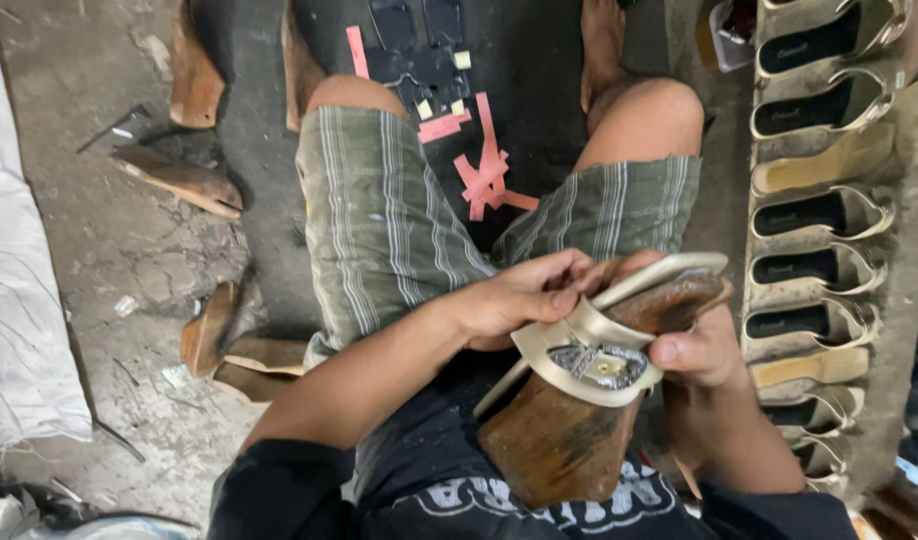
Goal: The person is repairing a beige high-heeled shoe by attaching a pink insole and securing the sole with a hammer and wooden shoe last. They repeatedly hammer the sole, insert the insole, and adjust the shoe on the last.
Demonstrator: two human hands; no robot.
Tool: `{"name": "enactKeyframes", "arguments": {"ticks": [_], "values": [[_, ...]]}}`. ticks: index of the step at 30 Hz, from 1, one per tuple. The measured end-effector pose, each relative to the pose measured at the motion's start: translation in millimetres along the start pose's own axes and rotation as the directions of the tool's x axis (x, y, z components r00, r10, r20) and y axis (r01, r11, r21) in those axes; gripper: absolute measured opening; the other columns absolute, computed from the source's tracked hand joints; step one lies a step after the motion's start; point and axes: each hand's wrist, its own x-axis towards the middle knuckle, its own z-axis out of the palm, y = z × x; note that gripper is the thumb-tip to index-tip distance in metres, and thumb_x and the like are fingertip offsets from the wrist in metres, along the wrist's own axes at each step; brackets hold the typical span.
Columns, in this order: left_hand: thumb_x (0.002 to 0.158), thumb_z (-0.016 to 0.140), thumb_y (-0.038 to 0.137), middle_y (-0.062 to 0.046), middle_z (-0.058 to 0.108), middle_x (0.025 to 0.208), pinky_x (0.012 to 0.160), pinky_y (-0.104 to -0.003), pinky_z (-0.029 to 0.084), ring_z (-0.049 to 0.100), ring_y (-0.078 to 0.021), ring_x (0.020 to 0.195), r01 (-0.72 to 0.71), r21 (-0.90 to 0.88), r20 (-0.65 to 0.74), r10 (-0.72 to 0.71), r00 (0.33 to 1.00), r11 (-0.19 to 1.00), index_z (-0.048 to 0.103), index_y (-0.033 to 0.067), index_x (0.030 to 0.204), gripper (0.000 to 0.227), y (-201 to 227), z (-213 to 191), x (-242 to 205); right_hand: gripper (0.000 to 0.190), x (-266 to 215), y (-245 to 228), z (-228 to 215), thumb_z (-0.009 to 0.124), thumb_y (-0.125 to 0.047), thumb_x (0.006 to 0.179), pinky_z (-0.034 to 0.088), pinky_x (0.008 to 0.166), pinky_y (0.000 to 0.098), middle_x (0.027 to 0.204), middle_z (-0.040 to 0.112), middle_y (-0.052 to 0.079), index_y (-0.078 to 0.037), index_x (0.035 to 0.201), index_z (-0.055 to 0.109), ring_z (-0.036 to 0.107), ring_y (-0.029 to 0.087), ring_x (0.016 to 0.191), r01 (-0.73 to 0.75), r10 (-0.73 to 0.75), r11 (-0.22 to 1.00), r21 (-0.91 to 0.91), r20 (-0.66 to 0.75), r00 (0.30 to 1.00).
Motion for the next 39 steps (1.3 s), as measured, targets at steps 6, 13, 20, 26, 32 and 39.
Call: {"name": "enactKeyframes", "arguments": {"ticks": [6,13,20,26,32,39], "values": [[0.103,0.062,0.048,0.000,0.063,0.108,0.087,-0.024,0.049,0.059,-0.0077,0.101,-0.059,0.163,-0.198,0.091,0.976,0.985,0.060,0.0052,0.115,0.045,-4.9,-13.4,-7.7,0.075,-3.7,13.1,-12.2,0.090,-0.031,0.074,0.056,0.101,0.0470,0.125,0.068,0.025,0.006,0.133,0.060,0.070,0.035,0.111,-0.104,0.115,0.993,0.054,-0.306,0.945],[0.105,0.058,0.034,-0.003,0.067,0.095,0.079,-0.030,0.058,0.064,-0.0117,0.088,0.011,0.148,-0.267,0.030,0.963,0.989,0.068,0.0021,0.105,0.033,5.7,-4.9,-42.3,0.077,-1.4,28.9,-28.9,0.088,-0.034,0.077,0.059,0.096,0.0424,0.118,0.072,0.023,0.011,0.134,0.062,0.073,0.031,0.103,-0.078,0.105,0.993,0.092,-0.352,0.930],[0.105,0.062,0.035,-0.005,0.061,0.105,0.078,-0.034,0.059,0.063,-0.0131,0.092,-0.001,0.309,-0.237,0.078,0.968,0.951,0.065,0.0010,0.105,0.034,-24.5,-18.1,-33.9,0.074,-5.3,20.6,-25.2,0.090,-0.034,0.078,0.058,0.097,0.0427,0.120,0.069,0.022,0.005,0.134,0.060,0.071,0.031,0.108,-0.031,0.051,0.997,0.077,-0.277,0.959],[0.090,0.074,0.054,-0.004,0.052,0.141,0.115,-0.035,0.041,0.051,-0.0142,0.132,0.000,-0.022,0.071,0.001,0.997,1.000,0.038,0.0135,0.148,0.079,-56.4,-22.0,-4.3,0.070,4.1,1.7,-13.2,0.090,-0.034,0.080,0.059,0.094,0.0446,0.117,0.068,0.024,0.001,0.132,0.061,0.071,0.033,0.107,-0.025,0.020,0.998,-0.058,-0.087,0.996],[0.087,0.080,0.051,-0.013,0.053,0.144,0.114,-0.042,0.041,0.052,-0.0243,0.131,-0.061,0.328,-0.022,0.072,0.997,0.943,0.027,0.0030,0.160,0.101,39.0,-19.6,-41.0,0.069,34.7,-19.5,8.7,0.080,-0.045,0.088,0.056,0.098,0.0414,0.122,0.068,0.021,0.006,0.131,0.061,0.069,0.029,0.111,-0.088,0.081,0.921,-0.380,-0.034,0.996],[0.099,0.067,0.044,-0.010,0.070,0.122,0.099,-0.031,0.055,0.066,-0.0175,0.112,-0.015,0.654,-0.334,0.307,0.891,0.756,0.055,-0.0032,0.145,0.067,87.0,3.8,-69.7,0.067,65.0,15.5,44.7,0.044,-0.056,0.112,0.040,0.112,0.0295,0.138,0.059,0.007,0.004,0.141,0.049,0.054,0.015,0.129,0.122,-0.075,0.891,-0.438,0.122,0.990]]}}
